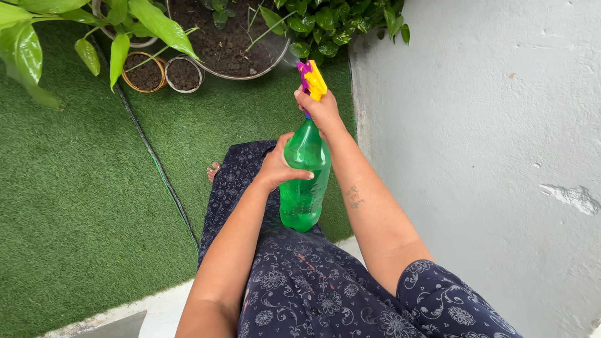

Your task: The person uses a green spray bottle to mist water onto the leaves of various potted plants located on a staircase and a balcony floor.

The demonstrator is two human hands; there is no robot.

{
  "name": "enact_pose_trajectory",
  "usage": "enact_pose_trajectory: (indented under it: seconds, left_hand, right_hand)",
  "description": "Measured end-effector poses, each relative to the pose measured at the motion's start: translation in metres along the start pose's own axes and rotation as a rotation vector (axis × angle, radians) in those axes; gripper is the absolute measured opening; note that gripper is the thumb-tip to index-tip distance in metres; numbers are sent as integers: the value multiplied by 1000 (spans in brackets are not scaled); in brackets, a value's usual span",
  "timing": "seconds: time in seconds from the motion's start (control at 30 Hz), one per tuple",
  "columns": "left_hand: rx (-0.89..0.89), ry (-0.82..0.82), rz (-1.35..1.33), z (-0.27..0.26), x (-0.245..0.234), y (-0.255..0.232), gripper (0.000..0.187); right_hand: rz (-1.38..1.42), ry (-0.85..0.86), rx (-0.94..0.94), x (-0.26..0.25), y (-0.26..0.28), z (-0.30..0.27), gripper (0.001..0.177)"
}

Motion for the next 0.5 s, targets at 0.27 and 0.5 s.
enact_pose_trajectory:
  seconds: [0.27, 0.5]
  left_hand:
    - [12, 12, 16, 18, 19, -11, 117]
    - [11, 47, 161, 36, 33, -32, 117]
  right_hand:
    - [15, -50, -35, -28, 4, 9, 24]
    - [121, -100, -18, -68, 4, 11, 21]
Point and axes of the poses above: each hand's wrist, its own z-axis towards the middle knuckle, its own x-axis out of the palm, y = z × x, the point moved 10 cm from there along z, towards the middle knuckle, and after that the axes turned 7 degrees about z, right-handed, at the moved point
